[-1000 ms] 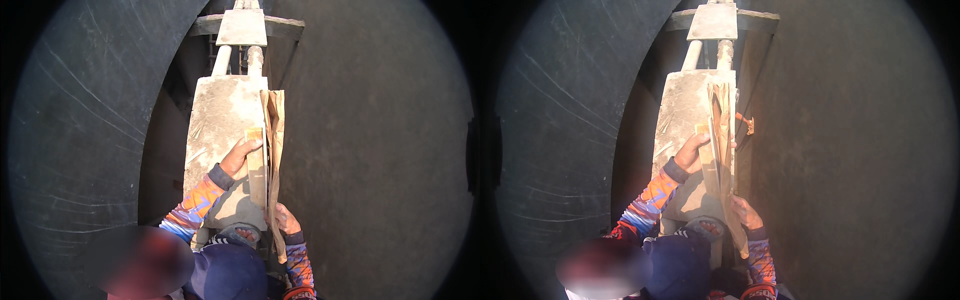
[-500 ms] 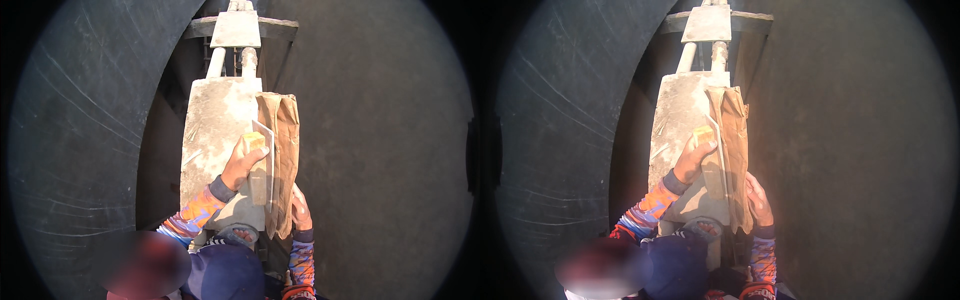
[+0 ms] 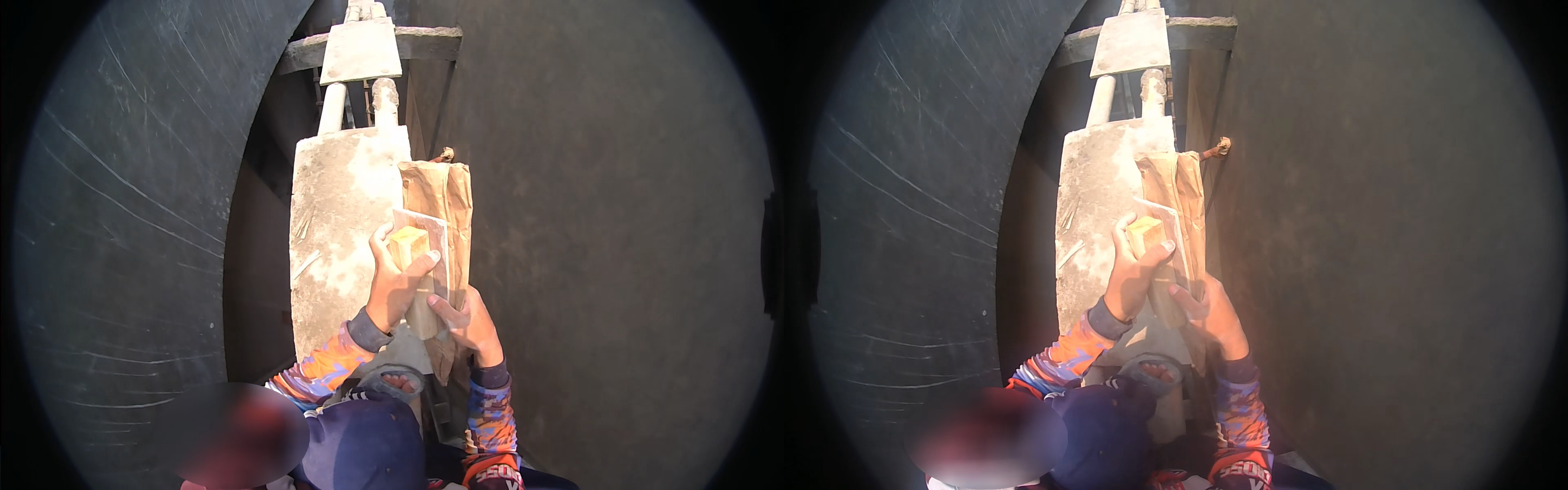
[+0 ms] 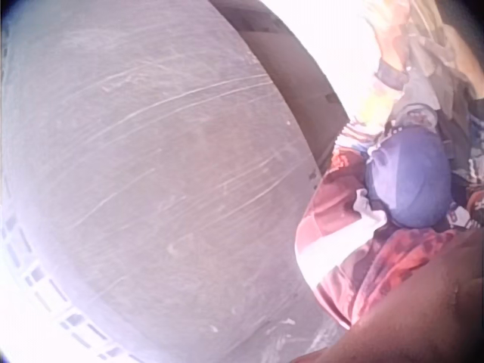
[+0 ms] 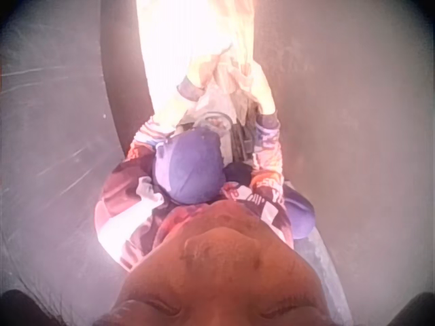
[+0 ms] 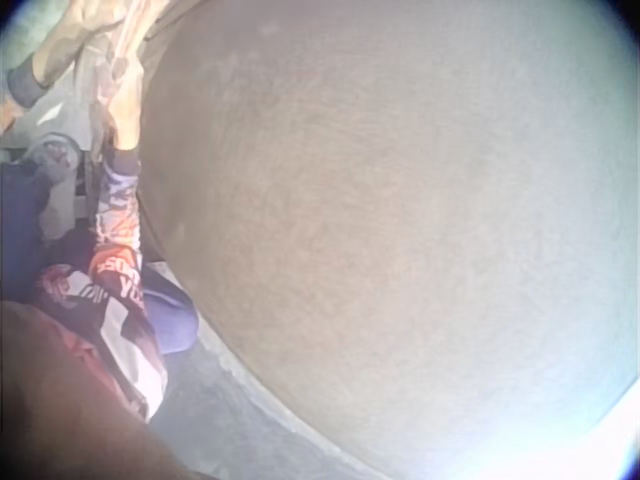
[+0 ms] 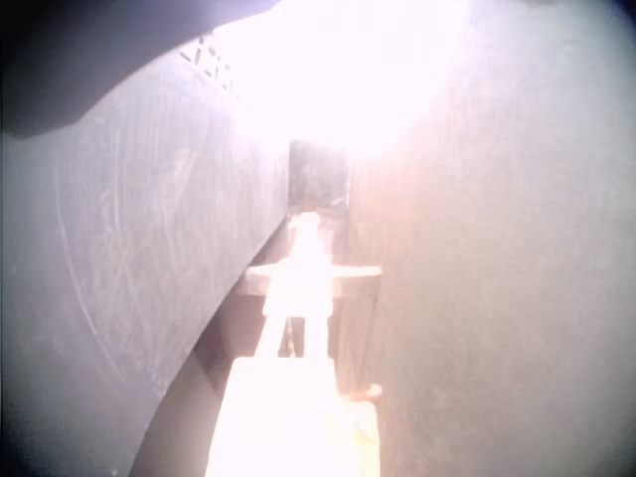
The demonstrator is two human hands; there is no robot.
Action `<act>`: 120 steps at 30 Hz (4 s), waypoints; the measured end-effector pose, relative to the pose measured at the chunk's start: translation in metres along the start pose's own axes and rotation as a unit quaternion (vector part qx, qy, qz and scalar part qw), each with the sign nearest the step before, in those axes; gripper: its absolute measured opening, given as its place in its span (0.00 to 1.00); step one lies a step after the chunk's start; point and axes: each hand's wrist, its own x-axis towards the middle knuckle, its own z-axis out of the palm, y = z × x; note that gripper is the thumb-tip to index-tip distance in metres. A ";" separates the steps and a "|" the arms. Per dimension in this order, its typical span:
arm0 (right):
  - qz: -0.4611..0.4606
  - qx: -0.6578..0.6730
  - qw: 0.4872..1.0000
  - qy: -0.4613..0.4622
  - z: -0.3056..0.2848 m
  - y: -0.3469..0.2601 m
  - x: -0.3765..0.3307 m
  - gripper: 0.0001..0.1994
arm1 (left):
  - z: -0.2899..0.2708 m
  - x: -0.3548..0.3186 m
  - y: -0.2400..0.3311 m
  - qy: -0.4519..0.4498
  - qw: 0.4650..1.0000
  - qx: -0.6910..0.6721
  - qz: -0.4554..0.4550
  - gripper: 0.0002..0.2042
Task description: The person wraps a wooden block with a brown paper bag, folds the edges, and secures it around the block. The person then places the wrapped block on a wooden plank on the ramp.
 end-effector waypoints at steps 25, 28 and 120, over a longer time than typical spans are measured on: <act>-0.047 0.046 0.993 -0.098 -0.036 0.036 -0.040 0.21 | -0.038 0.025 0.012 -0.386 0.910 -0.134 -0.074 0.35; -0.013 0.061 0.990 -0.129 -0.049 0.031 -0.042 0.19 | -0.024 0.018 0.022 -0.361 0.920 -0.117 -0.094 0.32; -0.146 -0.643 0.677 0.328 -0.082 0.023 -0.172 0.31 | 0.113 -0.058 -0.088 -0.269 0.939 -0.159 -0.147 0.26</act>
